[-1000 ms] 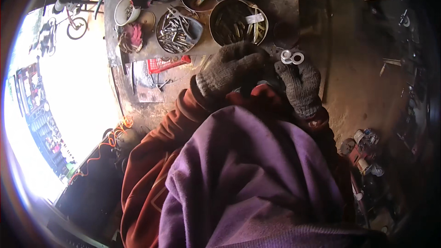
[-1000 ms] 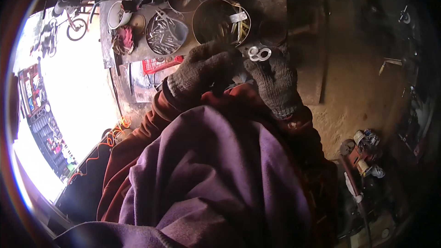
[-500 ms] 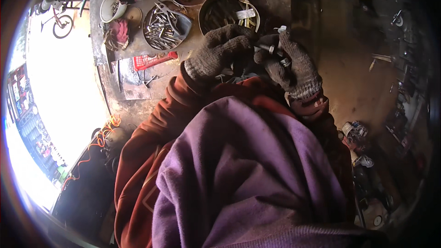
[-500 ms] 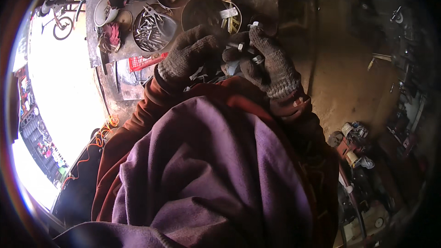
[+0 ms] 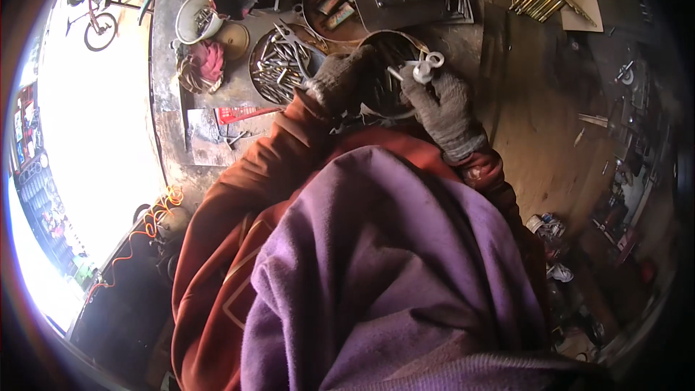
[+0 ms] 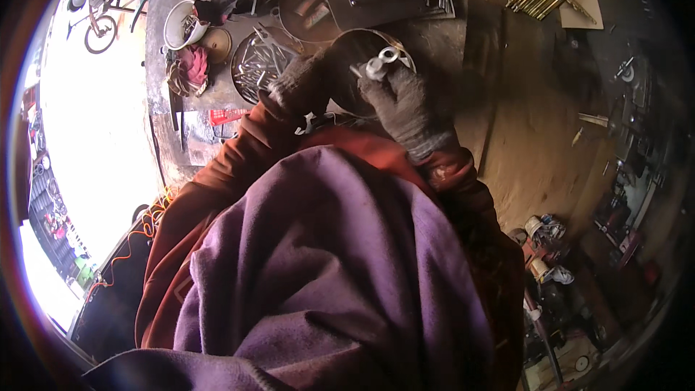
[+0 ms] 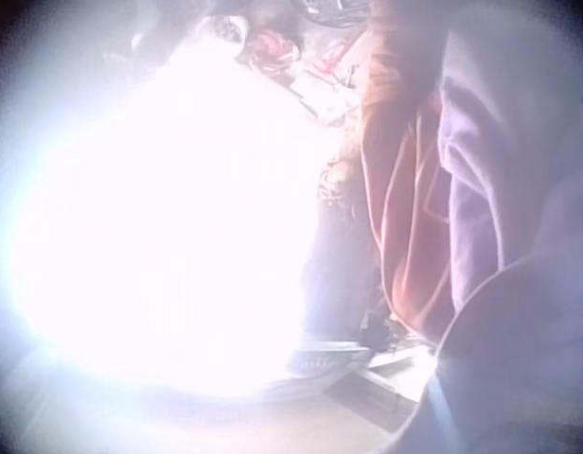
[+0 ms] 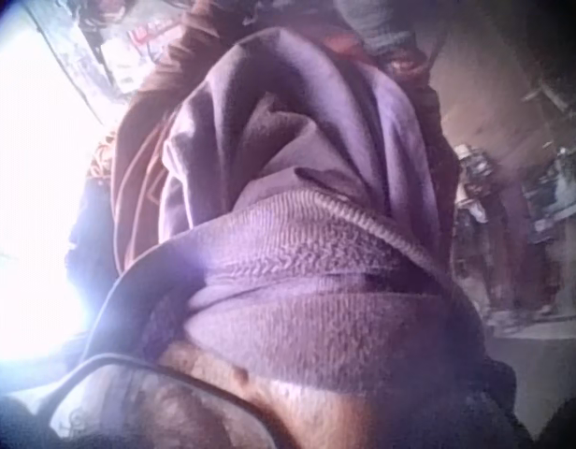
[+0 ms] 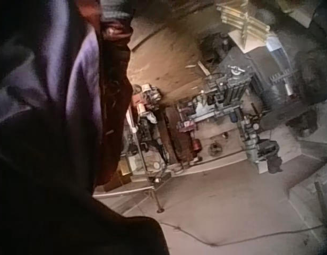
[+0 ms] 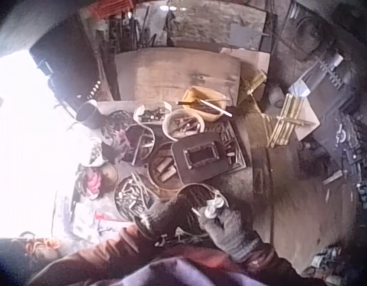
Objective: The person uses a pair of calipers to measure various small metal bolts and components, picking them up from containers on a workbench and then returning them.
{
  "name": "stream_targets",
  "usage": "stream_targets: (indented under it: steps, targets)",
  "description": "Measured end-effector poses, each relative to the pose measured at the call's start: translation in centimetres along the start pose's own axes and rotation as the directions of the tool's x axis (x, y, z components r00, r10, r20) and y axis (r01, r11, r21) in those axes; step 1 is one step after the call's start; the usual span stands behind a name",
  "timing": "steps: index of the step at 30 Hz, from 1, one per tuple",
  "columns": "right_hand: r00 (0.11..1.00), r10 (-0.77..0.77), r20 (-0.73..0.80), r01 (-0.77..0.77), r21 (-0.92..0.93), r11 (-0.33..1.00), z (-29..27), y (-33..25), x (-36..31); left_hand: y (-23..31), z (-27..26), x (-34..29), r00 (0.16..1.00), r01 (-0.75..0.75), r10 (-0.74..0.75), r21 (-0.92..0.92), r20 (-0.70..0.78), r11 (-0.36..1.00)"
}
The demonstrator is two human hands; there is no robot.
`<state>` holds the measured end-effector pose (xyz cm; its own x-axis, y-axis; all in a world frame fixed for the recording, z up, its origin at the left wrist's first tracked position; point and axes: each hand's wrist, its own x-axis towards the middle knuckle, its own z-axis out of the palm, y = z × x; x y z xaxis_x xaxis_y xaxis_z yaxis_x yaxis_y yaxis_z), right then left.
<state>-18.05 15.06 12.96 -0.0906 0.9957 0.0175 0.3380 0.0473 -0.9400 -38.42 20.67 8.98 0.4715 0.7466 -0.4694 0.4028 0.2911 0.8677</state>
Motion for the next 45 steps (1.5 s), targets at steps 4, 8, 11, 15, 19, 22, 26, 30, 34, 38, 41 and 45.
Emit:
stream_targets:
  steps: [4,8,11,15,19,22,26,30,34,38,41,45]
  targets:
    - [0.899,0.404,0.168,-0.417,0.054,0.907,-0.2,0.1,2.1,-2.0,-1.5,0.8,0.983,-0.137,0.185,-0.626,0.011,0.767]
    - [0.854,0.457,0.250,-0.500,0.150,0.853,-0.7,0.1,2.1,2.5,-1.2,0.2,0.977,-0.166,0.214,-0.569,0.018,0.805]
    - [0.702,0.594,0.392,-0.709,0.306,0.636,-1.5,-1.4,2.6,2.2,-1.6,0.8,0.946,-0.131,0.293,-0.663,0.138,0.737]
    - [0.644,0.667,0.375,-0.728,0.568,0.384,-2.2,-1.3,2.5,0.7,-1.9,2.3,0.955,-0.076,0.247,-0.668,0.165,0.740]
    - [0.606,0.671,0.426,-0.768,0.532,0.356,-2.7,-0.3,2.0,1.4,-1.7,2.5,0.951,-0.094,0.253,-0.617,0.176,0.782]
    - [0.719,0.597,0.355,-0.694,0.327,0.642,-3.3,0.1,1.9,0.6,-1.5,3.1,0.933,-0.095,0.265,-0.541,0.246,0.836]
    - [0.997,0.044,0.071,-0.024,-0.249,0.968,-1.2,-0.9,1.9,1.4,-1.1,1.8,0.977,0.051,0.095,-0.641,0.192,0.766]
    - [0.932,0.355,0.078,-0.361,0.316,0.878,-1.3,-1.5,2.0,1.7,-0.9,1.8,0.978,-0.067,0.182,-0.678,0.099,0.732]
    - [0.607,0.774,0.178,-0.653,0.667,0.358,-1.3,-2.5,1.6,1.6,-0.5,1.9,0.986,0.002,0.100,-0.606,0.135,0.796]
    - [0.846,0.522,0.108,-0.530,0.067,0.845,-1.7,-0.3,0.9,1.6,0.3,1.7,0.993,-0.011,0.085,-0.637,0.086,0.771]
    - [0.980,-0.193,0.048,0.184,-0.585,0.789,-1.7,-0.3,0.9,0.8,0.1,2.1,0.982,0.121,-0.002,-0.616,0.190,0.778]
    - [0.971,0.237,-0.022,-0.231,0.146,0.962,-1.1,-0.1,0.7,0.6,1.3,2.0,0.993,0.047,0.038,-0.677,0.110,0.735]
